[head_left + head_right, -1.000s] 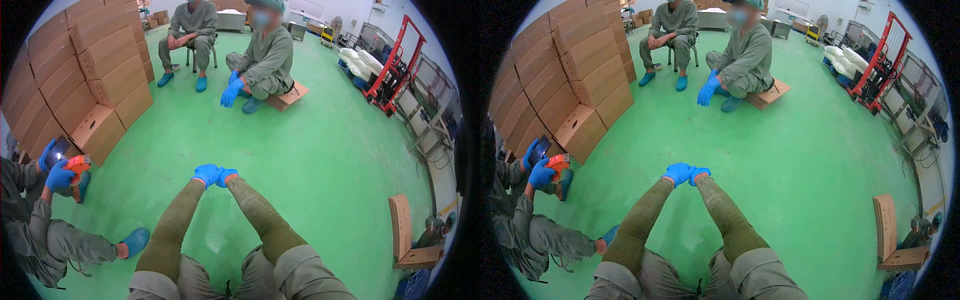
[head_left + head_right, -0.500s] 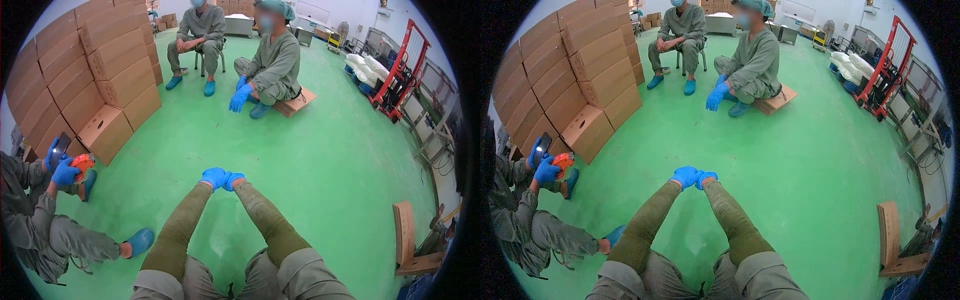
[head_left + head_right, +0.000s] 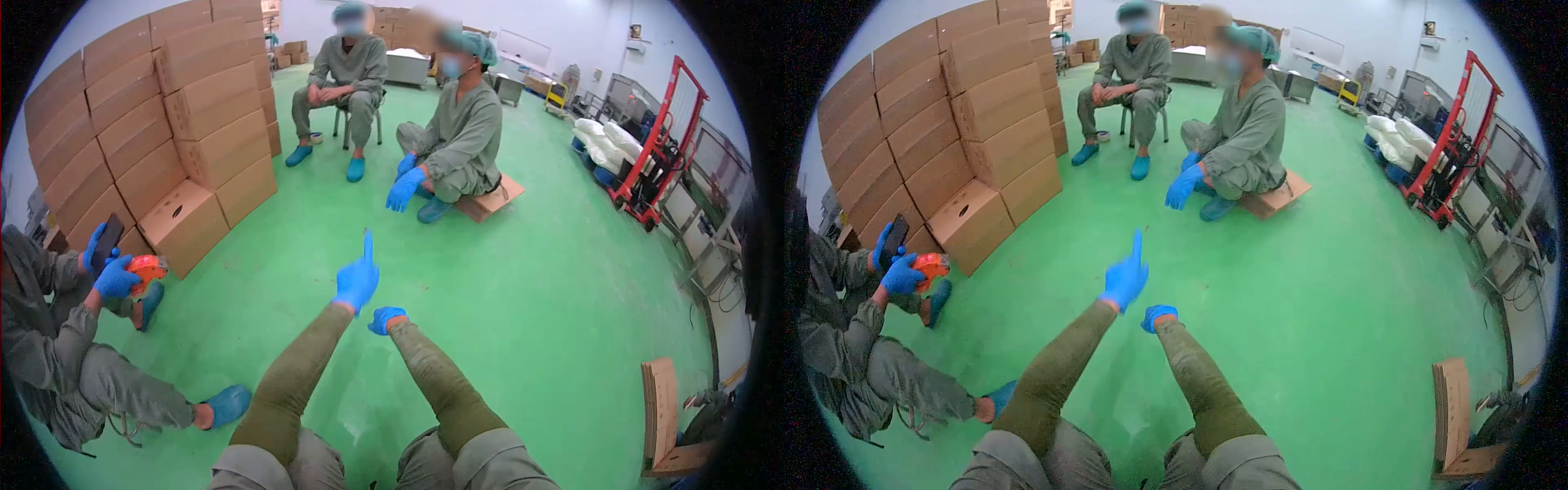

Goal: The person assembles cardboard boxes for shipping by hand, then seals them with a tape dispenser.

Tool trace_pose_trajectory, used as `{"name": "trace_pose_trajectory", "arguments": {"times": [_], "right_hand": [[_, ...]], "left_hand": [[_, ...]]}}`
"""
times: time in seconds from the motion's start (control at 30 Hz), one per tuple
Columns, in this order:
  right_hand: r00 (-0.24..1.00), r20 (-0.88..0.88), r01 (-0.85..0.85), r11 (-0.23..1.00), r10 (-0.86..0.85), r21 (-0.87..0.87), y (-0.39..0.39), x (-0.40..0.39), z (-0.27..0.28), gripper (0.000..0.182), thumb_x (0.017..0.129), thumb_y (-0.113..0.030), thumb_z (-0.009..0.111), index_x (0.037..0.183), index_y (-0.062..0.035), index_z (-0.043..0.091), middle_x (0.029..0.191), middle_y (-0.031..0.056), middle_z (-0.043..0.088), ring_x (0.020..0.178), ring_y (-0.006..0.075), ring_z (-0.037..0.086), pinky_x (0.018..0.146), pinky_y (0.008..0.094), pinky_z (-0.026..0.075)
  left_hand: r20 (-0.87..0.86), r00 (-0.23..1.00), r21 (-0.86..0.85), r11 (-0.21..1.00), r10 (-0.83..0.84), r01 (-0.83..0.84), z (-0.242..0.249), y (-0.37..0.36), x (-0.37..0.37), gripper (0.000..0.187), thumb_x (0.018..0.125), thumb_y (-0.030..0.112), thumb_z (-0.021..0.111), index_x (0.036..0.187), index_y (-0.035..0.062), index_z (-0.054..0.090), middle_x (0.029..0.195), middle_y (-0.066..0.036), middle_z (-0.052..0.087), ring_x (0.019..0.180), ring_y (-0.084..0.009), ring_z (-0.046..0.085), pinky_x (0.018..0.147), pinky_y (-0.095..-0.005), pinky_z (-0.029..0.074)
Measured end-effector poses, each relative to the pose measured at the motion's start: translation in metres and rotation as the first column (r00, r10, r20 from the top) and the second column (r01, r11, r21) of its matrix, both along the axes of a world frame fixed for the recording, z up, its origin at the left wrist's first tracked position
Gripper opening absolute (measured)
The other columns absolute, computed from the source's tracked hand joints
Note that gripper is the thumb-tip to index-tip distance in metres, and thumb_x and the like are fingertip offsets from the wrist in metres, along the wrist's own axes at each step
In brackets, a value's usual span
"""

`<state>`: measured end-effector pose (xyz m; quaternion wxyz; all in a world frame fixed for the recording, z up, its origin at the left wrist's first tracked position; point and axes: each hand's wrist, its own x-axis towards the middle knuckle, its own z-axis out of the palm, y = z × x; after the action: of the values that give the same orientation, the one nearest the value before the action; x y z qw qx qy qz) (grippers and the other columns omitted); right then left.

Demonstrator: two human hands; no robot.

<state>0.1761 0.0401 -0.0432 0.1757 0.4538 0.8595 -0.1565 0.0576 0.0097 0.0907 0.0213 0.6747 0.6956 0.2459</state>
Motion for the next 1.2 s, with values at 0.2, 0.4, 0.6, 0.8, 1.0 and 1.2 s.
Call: {"name": "trace_pose_trajectory", "arguments": {"times": [0.2,0.4,0.6,0.8,1.0,1.2], "right_hand": [[1.000,-0.008,0.023,1.000,-0.023,-0.020,0.004,0.005,-0.004,0.050,0.084,-0.047,0.054,0.110,-0.0079,0.069,0.117,0.0174,0.065,0.109,0.0357,0.061,0.094,0.0455,0.048],[0.999,-0.015,0.041,0.999,-0.041,0.005,-0.007,0.001,0.017,0.049,0.084,-0.046,0.054,0.110,-0.0079,0.069,0.118,0.0183,0.064,0.110,0.0368,0.061,0.094,0.0459,0.049],[0.999,-0.033,-0.016,0.995,0.020,0.099,0.005,-0.002,-0.002,0.050,0.083,-0.046,0.054,0.110,-0.0067,0.068,0.118,0.0191,0.064,0.109,0.0365,0.061,0.094,0.0452,0.049],[0.999,-0.005,0.043,0.999,-0.043,-0.018,-0.001,0.000,0.014,0.050,0.083,-0.046,0.054,0.109,-0.0059,0.069,0.116,0.0193,0.065,0.108,0.0368,0.061,0.093,0.0458,0.049],[1.000,-0.012,0.020,1.000,-0.020,-0.003,-0.002,0.000,0.020,0.052,0.083,-0.047,0.054,0.111,-0.0050,0.067,0.119,0.0195,0.064,0.111,0.0366,0.060,0.095,0.0454,0.048],[0.997,0.037,0.066,0.995,-0.063,-0.069,-0.009,0.007,0.027,0.055,0.084,-0.048,0.053,0.119,-0.0069,0.064,0.124,0.0189,0.061,0.115,0.0354,0.058,0.098,0.0448,0.046]], "left_hand": [[0.252,0.966,0.737,0.636,0.055,-0.228,0.209,-0.027,0.001,0.086,0.088,0.017,0.057,0.154,0.0119,0.001,0.066,-0.011,0.061,0.051,-0.0310,0.056,0.049,-0.0434,0.043],[0.299,0.954,0.742,0.626,0.012,-0.241,0.225,-0.048,-0.005,0.088,0.088,0.013,0.059,0.155,0.0148,0.001,0.061,-0.005,0.055,0.049,-0.0225,0.053,0.049,-0.0386,0.043],[0.346,0.936,0.665,0.718,-0.057,-0.203,0.238,-0.053,-0.007,0.089,0.088,0.016,0.060,0.155,0.0132,0.001,0.058,-0.003,0.051,0.048,-0.0177,0.050,0.048,-0.0358,0.041],[0.354,0.934,0.551,0.818,-0.051,-0.164,0.236,-0.060,0.008,0.088,0.088,0.025,0.063,0.154,0.0117,0.007,0.060,-0.006,0.054,0.049,-0.0210,0.053,0.049,-0.0365,0.043],[0.241,0.970,0.014,1.000,-0.017,0.014,0.078,-0.002,-0.021,0.059,0.091,0.050,0.049,0.133,0.0089,0.053,0.115,-0.024,0.063,0.105,-0.0409,0.061,0.090,-0.0494,0.048],[-0.281,0.882,-0.827,0.562,-0.378,-0.023,-0.167,-0.039,-0.091,0.047,0.084,0.047,0.055,0.107,0.0097,0.069,0.114,-0.017,0.066,0.107,-0.0335,0.063,0.092,-0.0456,0.050]]}}
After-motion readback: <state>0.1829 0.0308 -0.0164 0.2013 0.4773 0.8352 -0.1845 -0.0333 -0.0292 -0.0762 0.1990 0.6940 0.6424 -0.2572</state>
